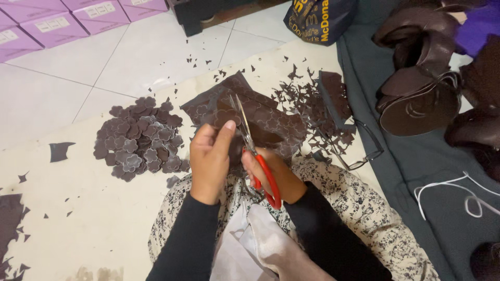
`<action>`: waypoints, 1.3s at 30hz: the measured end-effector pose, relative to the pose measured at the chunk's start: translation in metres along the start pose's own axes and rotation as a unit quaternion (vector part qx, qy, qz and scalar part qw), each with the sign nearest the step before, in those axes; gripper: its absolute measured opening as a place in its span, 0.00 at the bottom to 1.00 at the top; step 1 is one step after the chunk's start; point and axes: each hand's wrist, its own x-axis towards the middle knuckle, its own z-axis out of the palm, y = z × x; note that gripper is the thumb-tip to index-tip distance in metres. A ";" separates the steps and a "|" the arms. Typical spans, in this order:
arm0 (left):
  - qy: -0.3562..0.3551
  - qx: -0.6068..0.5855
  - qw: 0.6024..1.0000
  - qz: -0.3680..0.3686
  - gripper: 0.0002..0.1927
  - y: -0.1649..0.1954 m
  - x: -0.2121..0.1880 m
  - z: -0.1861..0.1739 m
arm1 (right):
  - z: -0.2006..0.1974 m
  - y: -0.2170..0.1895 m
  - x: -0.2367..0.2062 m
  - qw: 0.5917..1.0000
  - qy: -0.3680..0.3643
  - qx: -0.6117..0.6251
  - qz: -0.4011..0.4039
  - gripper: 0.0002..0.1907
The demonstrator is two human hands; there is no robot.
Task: The person uses red-handled scissors to cut flower-shaped pieces from a sheet of brown patterned leather. The cut shapes are placed in a growing pile on the floor to the left, while the remaining leather sheet is held in the left hand.
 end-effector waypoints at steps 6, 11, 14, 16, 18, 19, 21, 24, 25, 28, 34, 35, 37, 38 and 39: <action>0.016 0.063 0.994 0.083 0.08 0.001 0.039 0.010 | -0.009 -0.017 0.030 0.997 -0.009 0.073 0.034 0.25; 0.046 0.016 0.994 0.098 0.07 0.011 0.067 0.022 | -0.014 -0.039 0.054 0.999 0.020 0.043 0.020 0.28; 0.073 -0.032 0.995 0.057 0.06 0.015 0.072 0.027 | -0.012 -0.045 0.062 0.999 0.038 0.028 -0.002 0.29; 0.090 -0.038 0.993 0.068 0.06 0.017 0.073 0.028 | -0.007 -0.046 0.064 0.999 0.046 0.020 -0.021 0.30; 0.101 -0.014 0.986 0.135 0.06 0.019 0.072 0.028 | -0.001 -0.045 0.066 0.998 0.050 0.027 -0.013 0.30; 0.109 -0.013 0.985 0.130 0.06 0.020 0.072 0.027 | 0.002 -0.045 0.066 0.998 0.052 0.030 -0.009 0.30; 0.126 -0.012 0.985 0.118 0.06 0.022 0.068 0.023 | 0.007 -0.045 0.066 0.998 0.056 0.031 0.001 0.29; 0.126 0.025 0.988 0.087 0.07 0.027 0.060 0.015 | 0.014 -0.050 0.064 0.999 0.045 0.024 0.000 0.29; 0.122 0.022 0.988 0.097 0.07 0.029 0.057 0.012 | 0.016 -0.052 0.061 0.999 0.039 0.021 -0.002 0.29; 0.113 0.004 0.987 0.112 0.07 0.035 0.050 0.007 | 0.020 -0.058 0.054 1.000 0.019 -0.004 0.003 0.29; 0.116 -0.032 0.986 0.111 0.06 0.040 0.041 0.001 | 0.028 -0.064 0.043 0.998 -0.004 -0.044 -0.043 0.29; 0.117 -0.032 0.986 0.116 0.06 0.041 0.040 0.001 | 0.029 -0.065 0.042 0.998 0.001 -0.042 -0.041 0.29; 0.125 -0.016 0.984 0.122 0.07 0.042 0.038 0.001 | 0.031 -0.065 0.040 0.998 0.011 -0.039 -0.039 0.29; 0.132 0.000 0.984 0.123 0.07 0.043 0.037 0.002 | 0.033 -0.065 0.040 0.999 0.013 -0.033 -0.036 0.29; 0.139 0.017 0.982 0.123 0.08 0.043 0.036 0.002 | 0.034 -0.065 0.039 0.999 0.016 -0.027 -0.032 0.29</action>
